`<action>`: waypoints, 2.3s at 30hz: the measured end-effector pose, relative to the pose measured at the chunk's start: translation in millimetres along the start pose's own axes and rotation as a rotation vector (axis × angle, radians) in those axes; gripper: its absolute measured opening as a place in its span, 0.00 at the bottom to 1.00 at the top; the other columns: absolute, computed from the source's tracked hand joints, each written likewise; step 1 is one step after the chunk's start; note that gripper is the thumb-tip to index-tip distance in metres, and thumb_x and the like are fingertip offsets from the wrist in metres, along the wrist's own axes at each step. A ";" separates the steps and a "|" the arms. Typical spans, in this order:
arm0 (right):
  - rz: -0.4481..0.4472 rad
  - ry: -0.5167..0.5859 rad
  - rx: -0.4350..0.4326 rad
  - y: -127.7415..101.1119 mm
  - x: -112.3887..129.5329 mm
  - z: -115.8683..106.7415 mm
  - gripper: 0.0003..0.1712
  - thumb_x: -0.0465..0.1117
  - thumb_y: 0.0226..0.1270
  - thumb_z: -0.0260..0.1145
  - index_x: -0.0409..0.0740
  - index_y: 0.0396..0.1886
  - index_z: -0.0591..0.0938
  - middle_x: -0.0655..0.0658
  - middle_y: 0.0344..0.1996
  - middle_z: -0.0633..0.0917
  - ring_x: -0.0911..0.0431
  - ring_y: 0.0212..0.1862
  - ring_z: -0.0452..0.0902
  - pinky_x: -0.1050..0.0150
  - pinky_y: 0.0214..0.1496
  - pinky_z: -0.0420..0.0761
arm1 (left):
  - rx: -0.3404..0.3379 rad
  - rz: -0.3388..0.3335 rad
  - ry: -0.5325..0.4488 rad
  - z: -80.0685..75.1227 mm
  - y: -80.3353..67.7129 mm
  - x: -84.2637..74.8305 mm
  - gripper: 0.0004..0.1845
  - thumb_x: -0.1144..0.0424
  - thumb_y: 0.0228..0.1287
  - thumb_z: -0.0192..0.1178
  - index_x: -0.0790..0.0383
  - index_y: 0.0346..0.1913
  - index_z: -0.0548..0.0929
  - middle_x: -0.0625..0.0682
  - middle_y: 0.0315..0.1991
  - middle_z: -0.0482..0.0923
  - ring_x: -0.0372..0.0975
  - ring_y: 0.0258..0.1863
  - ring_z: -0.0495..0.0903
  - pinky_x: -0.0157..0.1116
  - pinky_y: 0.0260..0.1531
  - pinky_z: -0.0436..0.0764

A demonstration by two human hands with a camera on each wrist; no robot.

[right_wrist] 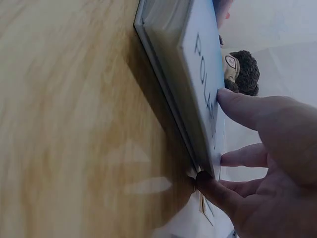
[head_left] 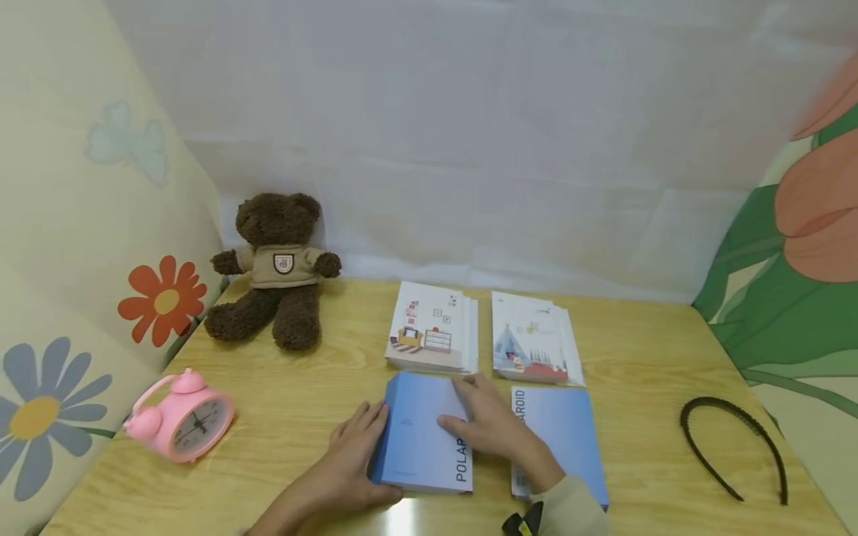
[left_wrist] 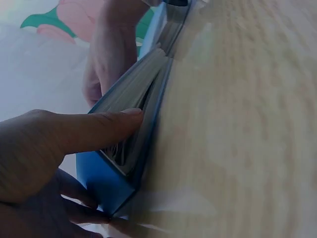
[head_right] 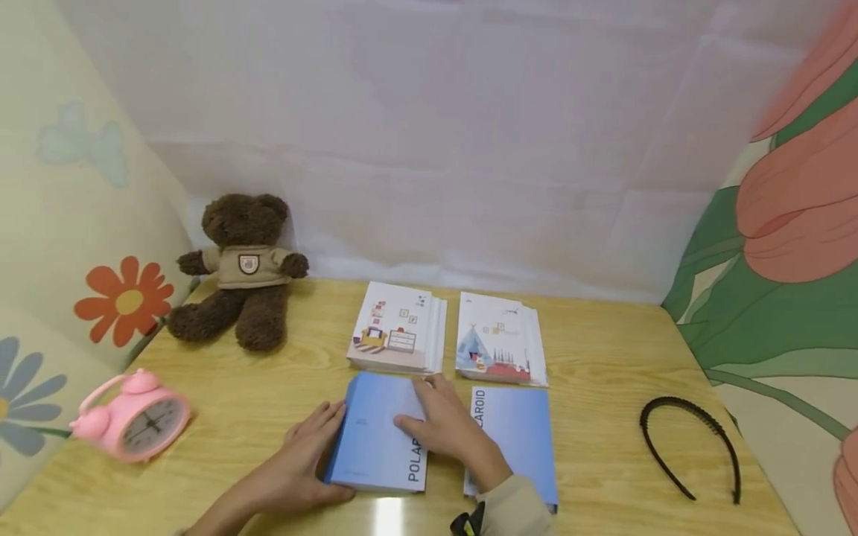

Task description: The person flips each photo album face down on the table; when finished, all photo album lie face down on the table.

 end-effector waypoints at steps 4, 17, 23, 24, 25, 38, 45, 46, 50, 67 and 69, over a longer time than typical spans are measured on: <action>-0.018 0.051 -0.008 0.4 4.8 0.0 0.42 0.57 0.69 0.63 0.39 0.74 0.65 0.35 0.68 0.69 0.42 0.67 0.67 0.45 0.68 0.67 | 0.014 0.069 -0.128 -10.2 -2.9 -8.8 0.62 0.55 0.46 0.79 0.75 0.76 0.50 0.73 0.73 0.53 0.66 0.72 0.51 0.69 0.65 0.46; -0.059 0.328 0.017 -1.6 24.1 -1.5 0.43 0.62 0.78 0.47 0.48 0.81 0.47 0.41 0.76 0.59 0.44 0.68 0.67 0.46 0.68 0.68 | -0.121 0.121 -0.104 -41.7 -1.0 -54.3 0.60 0.57 0.42 0.82 0.74 0.74 0.56 0.69 0.65 0.70 0.59 0.62 0.72 0.59 0.60 0.71; -0.023 0.434 0.041 -7.8 26.1 -6.2 0.43 0.63 0.77 0.47 0.62 0.80 0.37 0.39 0.76 0.57 0.46 0.65 0.71 0.51 0.63 0.74 | -0.139 0.089 -0.140 -33.8 5.7 -63.3 0.61 0.59 0.38 0.83 0.67 0.76 0.58 0.62 0.62 0.76 0.56 0.61 0.74 0.59 0.61 0.70; -0.024 0.435 0.040 -8.7 26.6 -7.0 0.43 0.63 0.77 0.47 0.63 0.80 0.36 0.39 0.76 0.57 0.46 0.65 0.71 0.51 0.63 0.74 | -0.143 0.082 -0.139 -33.2 5.8 -64.0 0.61 0.60 0.38 0.83 0.66 0.76 0.59 0.62 0.61 0.76 0.56 0.61 0.74 0.59 0.61 0.70; -0.025 0.436 0.041 -9.3 26.8 -7.4 0.43 0.62 0.77 0.47 0.64 0.80 0.36 0.38 0.76 0.57 0.46 0.65 0.72 0.50 0.62 0.74 | -0.146 0.078 -0.142 -32.8 5.7 -64.4 0.60 0.60 0.38 0.83 0.66 0.76 0.59 0.62 0.61 0.77 0.56 0.61 0.74 0.59 0.60 0.70; -0.073 0.442 0.011 -10.4 26.8 -9.8 0.38 0.59 0.79 0.48 0.77 0.78 0.38 0.36 0.75 0.58 0.46 0.62 0.75 0.50 0.61 0.75 | -0.007 0.174 -0.329 11.8 18.6 -34.6 0.62 0.62 0.33 0.84 0.64 0.75 0.60 0.56 0.61 0.76 0.48 0.58 0.75 0.49 0.62 0.72; -0.067 0.480 0.016 -11.7 22.7 -10.4 0.37 0.58 0.79 0.49 0.79 0.77 0.40 0.36 0.75 0.59 0.45 0.63 0.74 0.49 0.62 0.75 | -0.049 0.187 -0.303 18.8 21.1 -31.5 0.59 0.62 0.32 0.84 0.61 0.73 0.64 0.50 0.57 0.78 0.44 0.55 0.77 0.47 0.59 0.74; -0.064 0.497 0.017 -12.0 22.0 -10.3 0.37 0.58 0.79 0.49 0.80 0.77 0.40 0.37 0.75 0.60 0.45 0.65 0.72 0.49 0.63 0.74 | -0.047 0.175 -0.298 17.9 20.9 -30.9 0.61 0.62 0.31 0.85 0.60 0.74 0.62 0.51 0.60 0.77 0.45 0.57 0.76 0.49 0.61 0.72; -0.056 0.600 0.023 -14.1 18.0 -9.9 0.38 0.55 0.79 0.51 0.78 0.78 0.43 0.37 0.74 0.61 0.45 0.69 0.66 0.51 0.66 0.72 | -0.054 0.124 -0.234 12.4 19.3 -27.9 0.67 0.62 0.31 0.85 0.65 0.77 0.54 0.59 0.69 0.68 0.52 0.65 0.69 0.56 0.65 0.65; -0.002 0.067 -0.047 -19.2 1.0 4.6 0.42 0.59 0.71 0.59 0.33 0.72 0.66 0.35 0.68 0.72 0.41 0.70 0.64 0.42 0.73 0.56 | -0.118 0.048 0.200 0.2 9.5 -19.4 0.51 0.63 0.24 0.84 0.70 0.63 0.77 0.66 0.65 0.68 0.61 0.62 0.69 0.61 0.55 0.71; 0.004 0.040 -0.055 -20.6 0.2 5.8 0.43 0.60 0.71 0.59 0.32 0.72 0.66 0.34 0.68 0.72 0.39 0.70 0.63 0.39 0.73 0.53 | -0.110 0.048 0.222 0.2 9.1 -21.0 0.51 0.62 0.24 0.84 0.70 0.63 0.77 0.66 0.65 0.68 0.60 0.61 0.70 0.60 0.53 0.71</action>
Point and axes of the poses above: each hand's wrist, its own y-axis towards the middle knuckle, its own z-axis out of the palm, x = y × z, the point moved 6 cm from there along y, towards the middle knuckle
